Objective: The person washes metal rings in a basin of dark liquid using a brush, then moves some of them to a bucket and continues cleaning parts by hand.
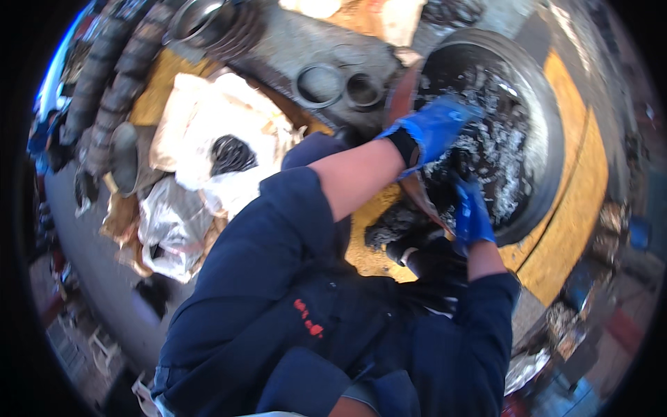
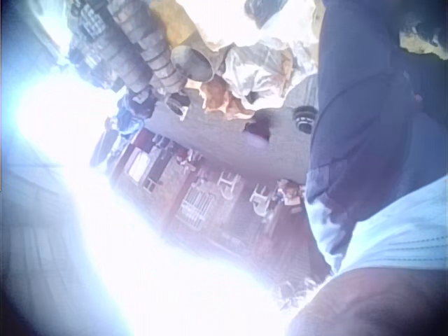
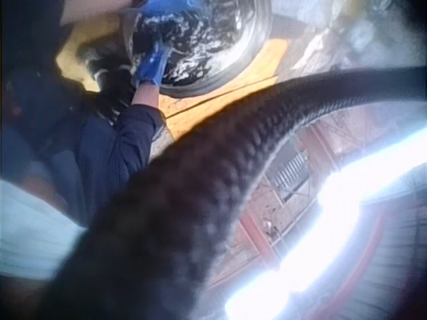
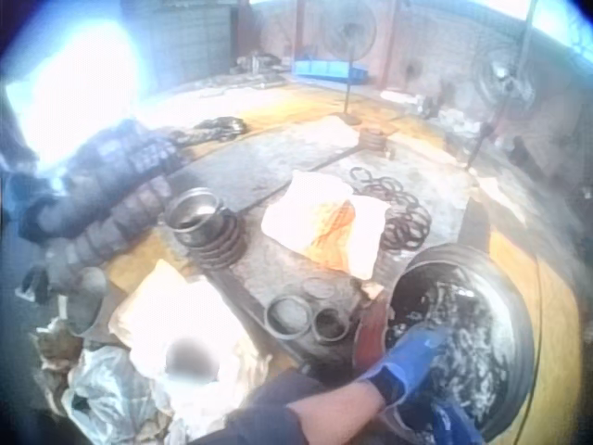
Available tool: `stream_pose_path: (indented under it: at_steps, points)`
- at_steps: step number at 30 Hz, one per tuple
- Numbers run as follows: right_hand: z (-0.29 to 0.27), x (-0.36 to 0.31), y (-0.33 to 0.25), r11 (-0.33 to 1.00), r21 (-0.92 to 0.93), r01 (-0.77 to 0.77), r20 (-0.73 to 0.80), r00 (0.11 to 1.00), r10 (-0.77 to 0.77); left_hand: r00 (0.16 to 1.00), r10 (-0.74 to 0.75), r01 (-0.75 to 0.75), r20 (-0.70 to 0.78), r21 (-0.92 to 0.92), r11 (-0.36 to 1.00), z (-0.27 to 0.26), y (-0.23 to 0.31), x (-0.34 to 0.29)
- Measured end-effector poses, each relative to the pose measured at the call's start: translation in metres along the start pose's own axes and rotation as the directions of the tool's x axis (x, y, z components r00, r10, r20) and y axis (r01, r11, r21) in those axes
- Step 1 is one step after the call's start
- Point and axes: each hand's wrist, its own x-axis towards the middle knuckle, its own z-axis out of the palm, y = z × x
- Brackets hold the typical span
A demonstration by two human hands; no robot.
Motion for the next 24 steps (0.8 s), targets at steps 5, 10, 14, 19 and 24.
stream_pose_path:
  at_steps: [5, 10, 14, 19, 24]
  points:
    - [0.003, -0.013, -0.013, 0.997, -0.052, -0.057, 0.030, 0.998, 0.059, 0.993, -0.077, 0.030, 0.092, 0.433, 0.901, 0.001, 0.002, -0.002]
    - [0.019, -0.003, -0.030, 0.998, -0.051, -0.042, 0.076, 0.996, 0.046, 0.970, -0.206, 0.155, 0.130, 0.321, 0.934, -0.008, 0.017, 0.000]
    - [0.008, -0.010, -0.031, 0.996, -0.067, -0.051, 0.065, 0.996, 0.055, 0.997, -0.072, 0.071, 0.002, 0.115, 0.991, -0.018, 0.016, -0.007]
    - [0.003, -0.018, -0.028, 0.995, -0.056, -0.081, 0.060, 0.995, 0.084, 0.976, -0.220, 0.220, 0.010, -0.047, 0.974, 0.009, -0.004, 0.001]
    - [0.019, -0.012, -0.031, 0.995, -0.060, -0.085, 0.089, 0.992, 0.090, 0.998, -0.063, 0.055, 0.019, 0.286, 0.957, 0.017, -0.016, 0.001]
